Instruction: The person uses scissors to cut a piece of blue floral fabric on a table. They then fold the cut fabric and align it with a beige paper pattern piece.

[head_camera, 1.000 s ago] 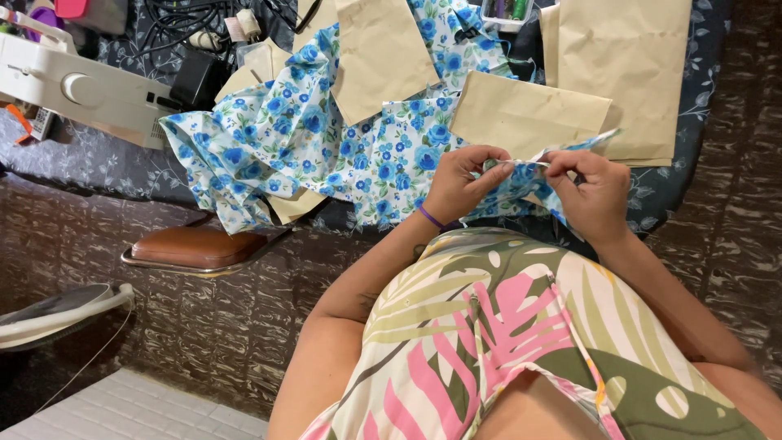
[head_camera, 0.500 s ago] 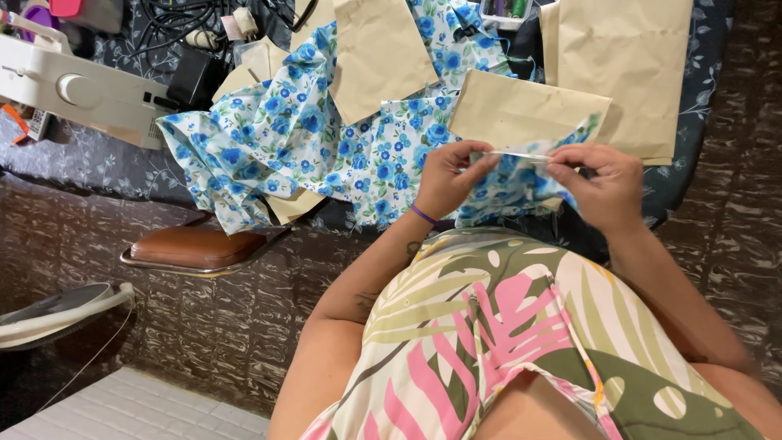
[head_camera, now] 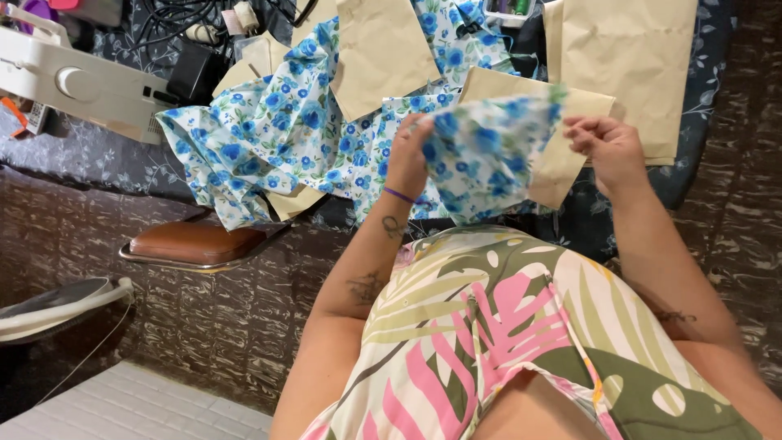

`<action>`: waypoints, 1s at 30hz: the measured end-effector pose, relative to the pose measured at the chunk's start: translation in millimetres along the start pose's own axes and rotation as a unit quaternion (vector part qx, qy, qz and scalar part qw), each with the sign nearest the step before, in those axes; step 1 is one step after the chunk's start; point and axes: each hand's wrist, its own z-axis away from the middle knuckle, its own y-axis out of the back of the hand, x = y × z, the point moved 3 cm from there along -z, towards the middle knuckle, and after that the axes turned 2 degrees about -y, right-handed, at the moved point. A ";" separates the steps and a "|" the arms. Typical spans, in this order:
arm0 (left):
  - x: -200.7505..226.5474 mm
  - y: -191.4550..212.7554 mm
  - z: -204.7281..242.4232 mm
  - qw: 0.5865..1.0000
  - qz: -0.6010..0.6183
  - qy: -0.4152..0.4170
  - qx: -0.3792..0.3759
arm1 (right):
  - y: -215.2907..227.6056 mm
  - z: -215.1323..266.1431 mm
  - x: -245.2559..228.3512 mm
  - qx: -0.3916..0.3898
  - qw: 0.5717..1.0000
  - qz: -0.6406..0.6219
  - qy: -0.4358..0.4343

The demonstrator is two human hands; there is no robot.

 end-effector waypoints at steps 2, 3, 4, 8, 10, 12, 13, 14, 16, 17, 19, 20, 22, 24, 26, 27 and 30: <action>-15.0 27.6 -17.1 0.996 0.060 0.020 0.067 | -9.4 6.6 6.7 0.002 1.000 -0.017 -0.025; -23.8 42.7 -25.1 0.983 0.118 0.039 0.132 | -13.5 10.3 11.0 0.007 0.998 -0.034 -0.050; -32.9 54.8 -30.2 0.983 0.118 0.040 0.133 | -13.3 8.7 23.2 0.007 0.998 -0.034 -0.051; -68.7 103.7 -40.1 0.955 0.136 0.060 0.256 | -17.9 7.5 56.7 0.005 0.994 -0.064 -0.093; -76.7 114.2 -35.2 0.942 0.119 0.082 0.303 | -22.8 7.3 61.7 0.003 0.993 -0.049 -0.106; -74.1 116.8 -23.1 0.922 -0.038 0.132 0.361 | -28.2 4.1 63.4 0.001 0.994 -0.019 -0.105; -100.4 127.1 -28.2 0.922 -0.038 0.133 0.361 | -26.9 -6.6 69.8 0.001 0.994 -0.018 -0.105; -119.7 140.1 -32.5 0.906 -0.153 0.067 0.389 | -26.6 -17.9 75.9 0.003 0.996 0.002 -0.091; -138.8 148.6 -34.1 0.873 -0.266 0.000 0.408 | -29.6 -47.3 78.1 0.004 0.997 0.023 -0.077; -134.8 143.3 -32.8 0.860 -0.333 -0.060 0.383 | -32.2 -65.5 74.2 0.012 0.996 0.043 -0.073; -121.1 120.1 -18.7 0.839 -0.395 -0.115 0.355 | -44.9 -96.4 51.1 0.019 0.995 0.066 -0.072; -107.5 100.5 -11.1 0.829 -0.460 -0.113 0.295 | -54.1 -111.3 31.6 0.074 0.991 0.032 -0.103; -98.6 78.6 -0.7 0.813 -0.521 -0.108 0.235 | -68.9 -150.9 12.1 0.126 0.983 0.000 -0.134; -106.0 63.1 1.8 0.772 -0.595 -0.195 0.107 | -78.2 -202.4 7.9 0.143 0.986 -0.050 -0.075; -114.1 55.5 5.5 0.781 -0.582 -0.221 0.049 | -89.4 -237.3 -7.1 0.174 0.981 -0.058 -0.061; -119.4 49.9 8.4 0.786 -0.566 -0.246 -0.013 | -93.8 -253.7 -13.5 0.207 0.975 -0.068 -0.046; -157.7 55.3 4.0 0.749 -0.581 -0.308 -0.085 | -97.3 -294.6 -12.5 0.254 0.947 -0.196 -0.027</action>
